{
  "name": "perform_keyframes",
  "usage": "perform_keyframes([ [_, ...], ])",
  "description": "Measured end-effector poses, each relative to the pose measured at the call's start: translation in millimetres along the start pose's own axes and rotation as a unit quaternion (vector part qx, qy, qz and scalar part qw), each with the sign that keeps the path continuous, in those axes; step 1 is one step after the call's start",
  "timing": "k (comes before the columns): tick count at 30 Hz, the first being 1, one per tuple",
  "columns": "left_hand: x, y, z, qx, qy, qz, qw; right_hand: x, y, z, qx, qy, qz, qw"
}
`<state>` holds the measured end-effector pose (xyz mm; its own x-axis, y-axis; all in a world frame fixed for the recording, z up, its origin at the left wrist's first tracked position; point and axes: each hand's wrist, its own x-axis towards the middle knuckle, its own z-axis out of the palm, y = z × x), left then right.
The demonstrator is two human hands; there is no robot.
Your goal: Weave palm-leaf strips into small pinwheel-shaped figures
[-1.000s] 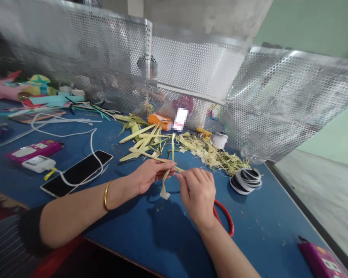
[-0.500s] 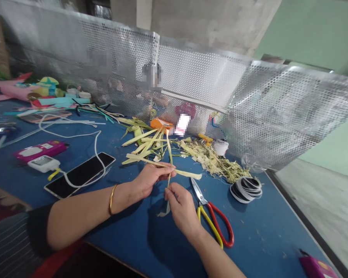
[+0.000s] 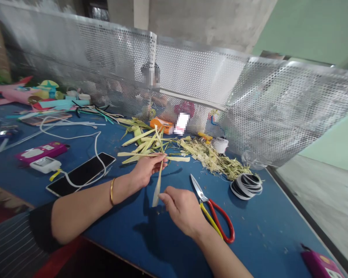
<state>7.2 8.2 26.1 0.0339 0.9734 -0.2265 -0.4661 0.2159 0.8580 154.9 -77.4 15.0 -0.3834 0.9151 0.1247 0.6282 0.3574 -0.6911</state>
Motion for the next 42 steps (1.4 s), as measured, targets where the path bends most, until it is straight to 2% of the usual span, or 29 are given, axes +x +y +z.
perform_keyframes([
  [1, -1, -1, 0.3, 0.01, -0.012, -0.011, 1.0, 1, 4, -4, -0.059, 0.064, -0.02, 0.996],
  [3, -6, -4, 1.6, 0.036, -0.051, -0.034, 0.997, 6, 14, -11, -0.149, 0.213, -0.034, 0.965],
  [4, -9, -5, 2.3, 0.048, -0.072, -0.043, 0.995, 8, 21, -14, -0.189, 0.27, -0.037, 0.943],
  [5, -12, -7, 3.0, 0.058, -0.093, -0.05, 0.993, 11, 27, -16, -0.225, 0.3, -0.042, 0.926],
  [7, -16, -8, 3.8, 0.068, -0.123, -0.059, 0.988, 15, 38, -19, -0.269, 0.288, -0.051, 0.918],
  [10, -17, -9, 3.1, 0.071, -0.123, -0.051, 0.988, 18, 46, -22, -0.248, 0.201, -0.033, 0.947],
  [12, -14, -8, 2.0, 0.07, -0.097, -0.04, 0.992, 18, 46, -23, -0.209, 0.178, -0.024, 0.961],
  [14, -12, -8, 1.3, 0.068, -0.077, -0.04, 0.994, 18, 44, -23, -0.174, 0.188, -0.036, 0.966],
  [16, -12, -8, 1.5, 0.065, -0.082, -0.049, 0.993, 17, 41, -21, -0.128, 0.193, -0.038, 0.972],
  [20, -17, -9, 3.5, 0.079, -0.13, -0.063, 0.986, 17, 38, -19, -0.058, 0.183, 0.016, 0.981],
  [24, -15, -4, 2.3, 0.134, -0.188, -0.068, 0.971, 15, 39, -26, -0.084, 0.241, -0.004, 0.967],
  [27, -3, 3, -1.5, 0.136, -0.158, -0.054, 0.977, 13, 41, -35, -0.103, 0.288, -0.012, 0.952],
  [29, 6, 10, -5.2, 0.093, -0.113, -0.046, 0.988, 13, 41, -39, -0.123, 0.293, -0.038, 0.947],
  [30, 10, 14, -7.4, 0.073, -0.111, -0.057, 0.989, 14, 40, -41, -0.138, 0.29, -0.057, 0.945],
  [31, 14, 19, -9.8, 0.055, -0.127, -0.075, 0.988, 14, 40, -43, -0.154, 0.284, -0.078, 0.943],
  [32, 16, 23, -12.2, 0.055, -0.169, -0.117, 0.977, 14, 40, -44, -0.172, 0.278, -0.097, 0.94],
  [34, 18, 29, -16.7, 0.096, -0.282, -0.181, 0.937, 15, 41, -45, -0.211, 0.27, -0.127, 0.931],
  [36, 15, 30, -19.5, 0.164, -0.371, -0.169, 0.898, 15, 42, -44, -0.249, 0.266, -0.145, 0.92],
  [37, 13, 28, -19.9, 0.2, -0.397, -0.145, 0.884, 15, 43, -44, -0.266, 0.263, -0.151, 0.915],
  [39, 8, 22, -18.5, 0.256, -0.411, -0.099, 0.869, 15, 45, -43, -0.29, 0.257, -0.161, 0.908],
  [40, 5, 17, -17.0, 0.257, -0.394, -0.086, 0.878, 15, 46, -42, -0.298, 0.254, -0.164, 0.906],
  [42, 1, 8, -13.0, 0.234, -0.379, -0.105, 0.889, 15, 46, -41, -0.309, 0.247, -0.168, 0.903],
])
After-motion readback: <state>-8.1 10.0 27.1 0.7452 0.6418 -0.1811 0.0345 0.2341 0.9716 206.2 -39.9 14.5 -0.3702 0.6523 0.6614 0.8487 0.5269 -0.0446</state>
